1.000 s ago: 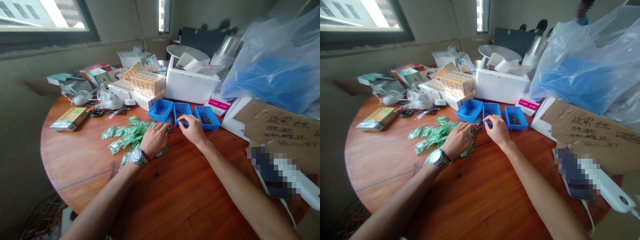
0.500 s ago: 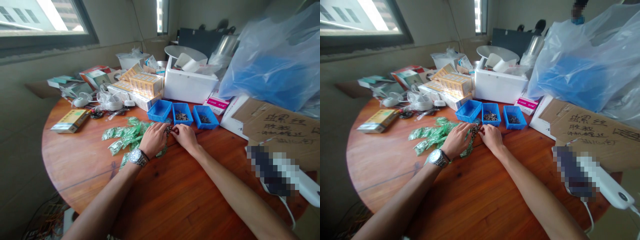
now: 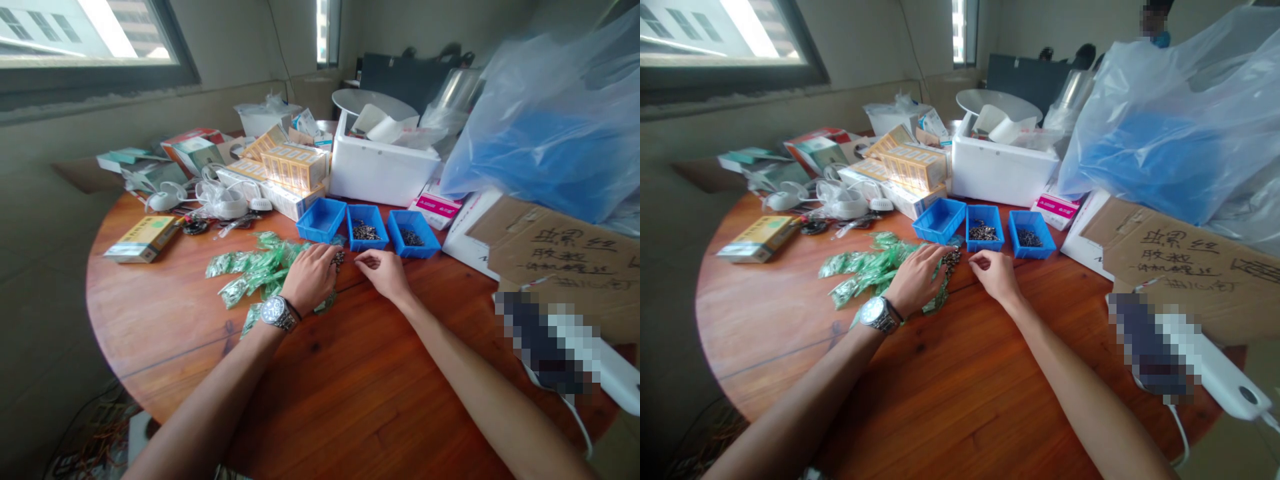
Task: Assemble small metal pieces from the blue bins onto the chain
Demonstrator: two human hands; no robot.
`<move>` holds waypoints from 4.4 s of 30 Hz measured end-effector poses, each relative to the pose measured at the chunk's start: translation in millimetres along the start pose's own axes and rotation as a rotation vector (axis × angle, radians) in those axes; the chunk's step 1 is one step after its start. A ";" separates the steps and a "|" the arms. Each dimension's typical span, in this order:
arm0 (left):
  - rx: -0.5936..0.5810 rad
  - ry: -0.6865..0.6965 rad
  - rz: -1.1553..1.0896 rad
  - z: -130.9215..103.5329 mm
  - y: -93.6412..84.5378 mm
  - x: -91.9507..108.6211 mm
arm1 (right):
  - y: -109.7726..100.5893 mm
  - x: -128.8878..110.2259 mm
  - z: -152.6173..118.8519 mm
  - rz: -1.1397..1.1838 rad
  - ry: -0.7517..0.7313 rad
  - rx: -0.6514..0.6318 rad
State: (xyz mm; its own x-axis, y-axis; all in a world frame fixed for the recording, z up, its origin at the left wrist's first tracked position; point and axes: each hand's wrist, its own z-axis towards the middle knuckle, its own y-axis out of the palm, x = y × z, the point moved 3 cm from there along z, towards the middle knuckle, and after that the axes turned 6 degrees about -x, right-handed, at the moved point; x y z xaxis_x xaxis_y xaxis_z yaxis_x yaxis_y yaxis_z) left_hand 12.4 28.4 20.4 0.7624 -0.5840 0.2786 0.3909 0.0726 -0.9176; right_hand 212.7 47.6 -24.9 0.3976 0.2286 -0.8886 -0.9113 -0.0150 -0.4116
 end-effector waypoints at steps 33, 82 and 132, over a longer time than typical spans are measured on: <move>0.016 0.010 -0.032 -0.6 2.7 -3.7 | -86.0 -29.1 9.2 -0.526 -0.181 0.318; -0.016 0.004 -0.018 -2.2 4.5 -2.5 | -13.5 -16.5 -51.3 0.647 0.162 0.104; -0.008 -0.015 0.005 -0.2 0.7 -2.5 | 25.9 -17.0 -13.5 -0.029 -0.039 -0.083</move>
State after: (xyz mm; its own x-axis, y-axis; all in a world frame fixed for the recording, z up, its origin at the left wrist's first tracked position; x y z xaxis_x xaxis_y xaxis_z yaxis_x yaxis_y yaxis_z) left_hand 10.6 29.7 18.9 0.7720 -0.5712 0.2787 0.3835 0.0690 -0.9209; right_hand 183.7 30.2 -23.2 0.4180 0.2674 -0.8682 -0.8867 -0.0879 -0.4540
